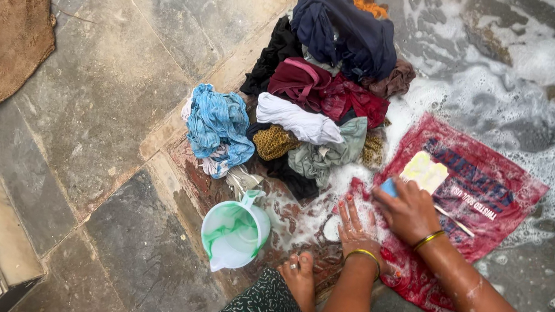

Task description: The person washes laundry by hand on the floor, scrubbing a red shirt with a blue bar of soap, wringing out a white tank top, and spreading it flat to scrub it with soap.

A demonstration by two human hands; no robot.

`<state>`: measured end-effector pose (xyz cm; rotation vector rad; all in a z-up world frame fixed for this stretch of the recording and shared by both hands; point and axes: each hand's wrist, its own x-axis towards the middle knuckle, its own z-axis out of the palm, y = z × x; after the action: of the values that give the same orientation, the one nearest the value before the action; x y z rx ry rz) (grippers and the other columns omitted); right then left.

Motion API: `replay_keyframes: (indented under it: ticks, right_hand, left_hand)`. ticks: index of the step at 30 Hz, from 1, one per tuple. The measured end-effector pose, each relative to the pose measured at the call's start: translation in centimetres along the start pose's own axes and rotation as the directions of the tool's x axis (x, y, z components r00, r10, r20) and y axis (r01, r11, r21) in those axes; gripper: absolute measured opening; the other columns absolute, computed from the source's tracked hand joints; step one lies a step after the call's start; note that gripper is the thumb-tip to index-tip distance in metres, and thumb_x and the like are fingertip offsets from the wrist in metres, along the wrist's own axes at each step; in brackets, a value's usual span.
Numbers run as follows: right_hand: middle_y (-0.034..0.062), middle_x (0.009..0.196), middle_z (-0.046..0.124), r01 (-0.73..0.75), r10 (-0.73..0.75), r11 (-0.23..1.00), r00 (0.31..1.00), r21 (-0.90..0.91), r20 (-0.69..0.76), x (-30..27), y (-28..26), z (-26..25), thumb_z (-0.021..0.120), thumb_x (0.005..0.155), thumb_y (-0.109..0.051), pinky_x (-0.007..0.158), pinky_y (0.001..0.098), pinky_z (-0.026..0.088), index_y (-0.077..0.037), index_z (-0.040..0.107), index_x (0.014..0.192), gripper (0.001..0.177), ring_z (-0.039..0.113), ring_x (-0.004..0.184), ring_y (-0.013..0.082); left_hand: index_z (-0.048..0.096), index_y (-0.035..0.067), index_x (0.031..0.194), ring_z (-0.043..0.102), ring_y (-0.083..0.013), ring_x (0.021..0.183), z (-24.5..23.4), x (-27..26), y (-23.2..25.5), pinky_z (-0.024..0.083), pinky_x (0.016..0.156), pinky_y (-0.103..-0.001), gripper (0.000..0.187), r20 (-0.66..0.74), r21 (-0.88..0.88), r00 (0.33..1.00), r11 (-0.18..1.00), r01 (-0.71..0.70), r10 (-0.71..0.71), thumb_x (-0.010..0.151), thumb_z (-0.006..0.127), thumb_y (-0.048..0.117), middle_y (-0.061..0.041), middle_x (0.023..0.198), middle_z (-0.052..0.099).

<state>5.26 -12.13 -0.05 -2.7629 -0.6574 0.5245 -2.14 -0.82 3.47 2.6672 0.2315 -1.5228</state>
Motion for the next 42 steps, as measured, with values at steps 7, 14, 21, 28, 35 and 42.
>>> replay_keyframes:
  ticks: [7,14,21,28,35,42]
  right_hand:
    - [0.0304,0.140,0.047,-0.571,0.593,0.802,0.723,0.176,-0.354,-4.4,14.5,-2.7,0.067,0.106,-0.040,0.086,0.0545,0.057,-0.017,0.067,0.138,0.040,0.050,0.126,0.0470]
    - [0.0339,0.144,0.047,-0.303,0.321,0.947,0.877,0.108,-0.357,-7.1,2.8,2.8,0.064,0.100,-0.037,0.095,0.0529,0.057,-0.028,0.067,0.132,0.033,0.054,0.127,0.0470]
    - [0.0260,0.141,0.051,-0.515,0.467,0.853,0.827,-0.089,-0.313,-10.1,9.1,2.0,0.067,0.101,-0.042,0.073,0.0435,0.058,-0.037,0.069,0.138,0.037,0.056,0.106,0.0349]
    - [0.0295,0.128,0.054,-0.411,0.414,0.906,0.823,0.095,-0.389,-9.7,8.6,0.6,0.067,0.103,-0.036,0.082,0.0527,0.056,-0.023,0.069,0.134,0.033,0.058,0.110,0.0451]
    - [0.0194,0.132,0.059,-0.252,0.209,0.963,0.918,-0.090,-0.339,-8.7,3.5,3.3,0.066,0.096,-0.041,0.080,0.0426,0.057,-0.033,0.072,0.124,0.030,0.060,0.104,0.0312]
    - [0.0322,0.137,0.044,-0.619,0.607,0.779,0.709,0.096,-0.359,-7.9,17.3,-2.5,0.064,0.109,-0.042,0.081,0.0565,0.055,-0.017,0.065,0.136,0.037,0.051,0.119,0.0497]
  left_hand:
    - [-0.017,0.014,0.165,-0.033,-0.0540,0.147,0.0,-1.0,-0.4,0.008,0.122,-0.062,0.164,-0.020,-0.039,1.000,0.999,-0.012,0.011,0.055,0.090,0.072,-0.037,0.159,-0.036]
    - [-0.017,0.012,0.164,-0.033,-0.0524,0.148,1.1,-0.4,-0.3,0.010,0.122,-0.060,0.164,-0.050,-0.081,0.998,0.996,-0.029,0.025,0.055,0.090,0.070,-0.037,0.160,-0.035]
    - [-0.017,0.012,0.164,-0.034,-0.0545,0.147,0.8,-0.7,-0.2,0.009,0.122,-0.062,0.159,-0.043,-0.033,0.999,0.999,-0.009,0.008,0.060,0.090,0.066,-0.039,0.159,-0.033]
    - [-0.020,0.013,0.165,-0.033,-0.0536,0.146,0.6,-0.9,-0.2,0.010,0.122,-0.061,0.166,-0.029,-0.044,1.000,0.999,-0.001,-0.001,0.055,0.092,0.068,-0.037,0.159,-0.034]
    - [-0.020,0.012,0.162,-0.033,-0.0538,0.147,1.3,-0.2,0.3,0.008,0.122,-0.062,0.163,-0.030,-0.012,0.999,0.999,0.029,-0.030,0.057,0.088,0.074,-0.038,0.159,-0.035]
    - [-0.019,0.013,0.164,-0.032,-0.0507,0.149,-0.1,-1.5,0.0,0.009,0.123,-0.060,0.168,-0.040,-0.084,0.999,0.996,0.013,-0.016,0.051,0.091,0.071,-0.033,0.161,-0.035]
